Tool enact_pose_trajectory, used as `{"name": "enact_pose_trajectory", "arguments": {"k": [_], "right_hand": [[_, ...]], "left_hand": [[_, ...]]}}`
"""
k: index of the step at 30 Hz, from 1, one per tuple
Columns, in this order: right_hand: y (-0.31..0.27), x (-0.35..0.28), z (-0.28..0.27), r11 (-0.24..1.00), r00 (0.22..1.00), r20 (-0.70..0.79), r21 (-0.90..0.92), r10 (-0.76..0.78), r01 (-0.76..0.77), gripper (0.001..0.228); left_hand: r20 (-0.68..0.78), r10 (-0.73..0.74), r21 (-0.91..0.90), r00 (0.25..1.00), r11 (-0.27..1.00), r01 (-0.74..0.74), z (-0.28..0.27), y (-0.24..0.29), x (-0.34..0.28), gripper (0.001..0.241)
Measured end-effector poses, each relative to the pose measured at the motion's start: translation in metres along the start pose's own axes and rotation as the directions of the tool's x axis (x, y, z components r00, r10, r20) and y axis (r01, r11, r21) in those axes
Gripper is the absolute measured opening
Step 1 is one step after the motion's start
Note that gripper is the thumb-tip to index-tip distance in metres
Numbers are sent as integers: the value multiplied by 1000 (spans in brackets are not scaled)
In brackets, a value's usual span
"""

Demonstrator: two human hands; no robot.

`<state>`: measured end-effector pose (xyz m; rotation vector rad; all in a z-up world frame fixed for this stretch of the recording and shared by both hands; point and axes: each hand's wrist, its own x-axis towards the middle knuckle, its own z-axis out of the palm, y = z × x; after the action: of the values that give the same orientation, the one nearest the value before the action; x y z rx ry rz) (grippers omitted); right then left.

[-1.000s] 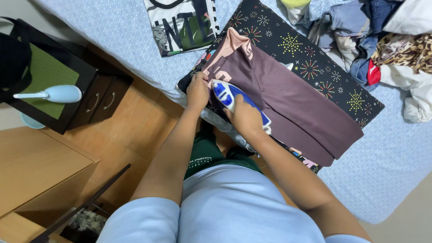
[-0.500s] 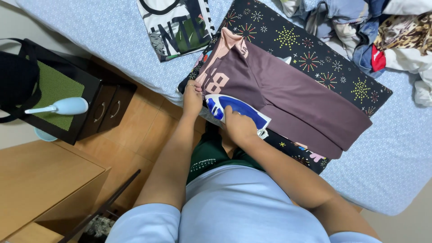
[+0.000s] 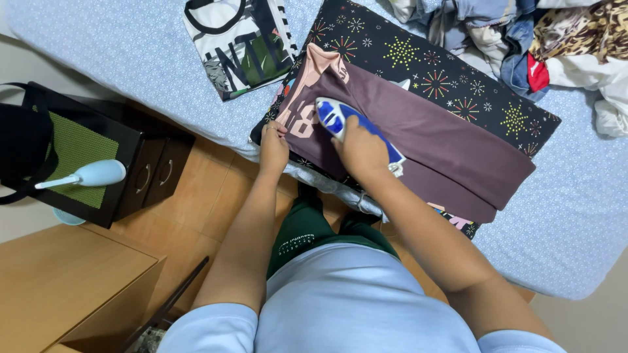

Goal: Ironing and folding a jersey shirt on a bed.

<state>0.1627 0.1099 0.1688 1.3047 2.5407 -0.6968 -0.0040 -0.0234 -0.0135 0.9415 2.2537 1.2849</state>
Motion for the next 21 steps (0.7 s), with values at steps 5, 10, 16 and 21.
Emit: {"name": "enact_pose_trajectory", "arguments": {"k": [5, 10, 16, 21], "right_hand": [[1, 46, -10, 996, 997, -27, 62, 73, -71, 49], [6, 54, -15, 988, 993, -55, 119, 102, -95, 50], [5, 19, -21, 990, 989, 86, 67, 119, -125, 56], [0, 39, -11, 987, 995, -30, 129, 98, -93, 53]], "left_hand": [[31, 12, 83, 999, 996, -15, -1, 6, -2, 25], [68, 22, 140, 997, 990, -31, 2, -11, -6, 24], [214, -54, 104, 975, 994, 32, -23, 32, -4, 20], [366, 87, 138, 926, 980, -147, -36, 54, -8, 58]]}}
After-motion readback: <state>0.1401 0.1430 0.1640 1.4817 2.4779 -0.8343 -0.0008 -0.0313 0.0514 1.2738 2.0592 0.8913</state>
